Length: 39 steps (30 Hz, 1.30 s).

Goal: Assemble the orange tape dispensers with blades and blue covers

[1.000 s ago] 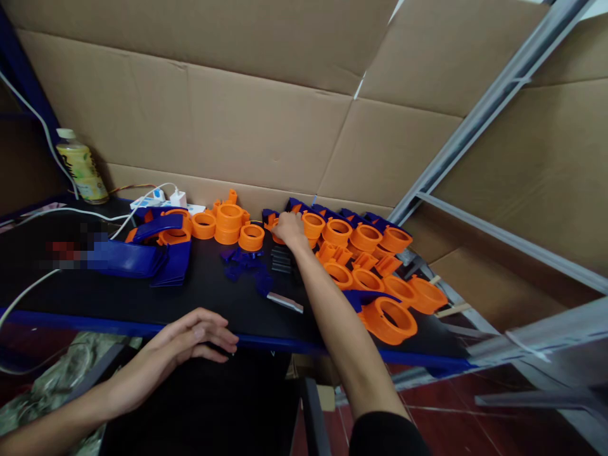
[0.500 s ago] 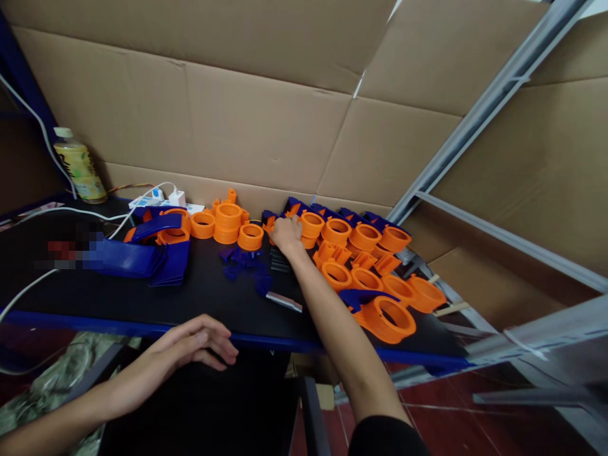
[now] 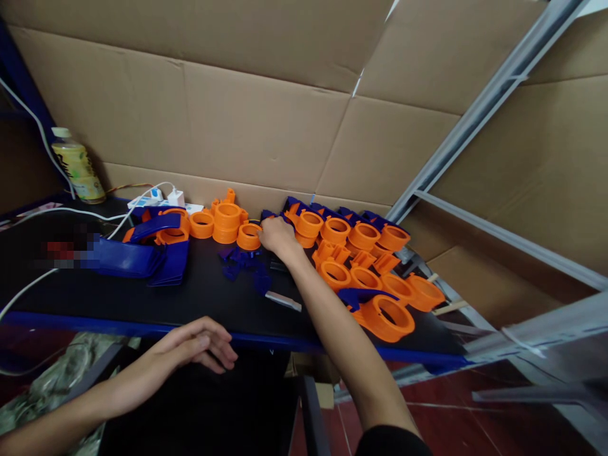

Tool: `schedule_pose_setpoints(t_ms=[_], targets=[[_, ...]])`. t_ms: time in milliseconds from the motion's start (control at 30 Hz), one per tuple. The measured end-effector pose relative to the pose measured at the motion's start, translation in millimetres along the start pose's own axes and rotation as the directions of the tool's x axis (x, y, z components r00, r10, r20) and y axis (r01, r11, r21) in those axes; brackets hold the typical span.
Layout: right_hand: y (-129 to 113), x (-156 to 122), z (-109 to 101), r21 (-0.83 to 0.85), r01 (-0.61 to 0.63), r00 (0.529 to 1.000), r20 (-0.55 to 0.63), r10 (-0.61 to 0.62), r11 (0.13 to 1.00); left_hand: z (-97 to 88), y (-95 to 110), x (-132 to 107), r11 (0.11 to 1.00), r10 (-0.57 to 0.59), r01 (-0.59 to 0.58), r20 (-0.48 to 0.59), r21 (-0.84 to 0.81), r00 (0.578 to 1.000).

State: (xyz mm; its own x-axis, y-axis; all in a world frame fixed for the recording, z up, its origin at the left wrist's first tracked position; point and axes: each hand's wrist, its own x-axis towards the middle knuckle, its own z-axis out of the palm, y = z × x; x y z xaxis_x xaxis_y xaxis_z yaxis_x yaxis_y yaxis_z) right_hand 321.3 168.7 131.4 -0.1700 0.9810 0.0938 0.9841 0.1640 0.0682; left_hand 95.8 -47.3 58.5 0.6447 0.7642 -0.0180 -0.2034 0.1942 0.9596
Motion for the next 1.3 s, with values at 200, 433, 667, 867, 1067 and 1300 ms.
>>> schedule_pose_setpoints(t_ms=[200,433,667,867,1067,1300], targets=[[-11.6,-0.6,12.1,0.01,0.149,0.988,0.027,-0.149,0.989,1.5,0.4,-1.6,1.0,0.0,-0.001,0.016,0.018,1.0],[-12.2,1.4,17.1,0.034,0.118,0.991,-0.069,-0.115,0.992,1.1,1.8,-2.5,1.0,-0.004,0.004,0.008,0.018,1.0],[-15.5,-22.4,-11.2,0.047,0.057,0.953,-0.299,-0.041,0.997,1.4,-0.8,-0.6,1.0,0.005,-0.005,-0.006,0.005,1.0],[-31.8,-92.4,-41.9,0.209,0.128,0.843,-0.538,0.005,0.97,-10.7,-1.9,4.8,0.96,0.229,-0.261,-0.247,-0.104,0.941],[-63.9,-201.1,-44.5,0.707,0.439,0.899,-0.345,-0.27,0.554,-17.8,2.9,8.5,0.866,0.301,-0.468,-0.563,-0.177,0.77],[-47.0,-223.1,-13.2,0.778,0.274,0.953,-0.138,-0.271,0.565,-12.4,8.0,3.1,0.907,0.207,-0.348,-0.47,-0.235,0.858]])
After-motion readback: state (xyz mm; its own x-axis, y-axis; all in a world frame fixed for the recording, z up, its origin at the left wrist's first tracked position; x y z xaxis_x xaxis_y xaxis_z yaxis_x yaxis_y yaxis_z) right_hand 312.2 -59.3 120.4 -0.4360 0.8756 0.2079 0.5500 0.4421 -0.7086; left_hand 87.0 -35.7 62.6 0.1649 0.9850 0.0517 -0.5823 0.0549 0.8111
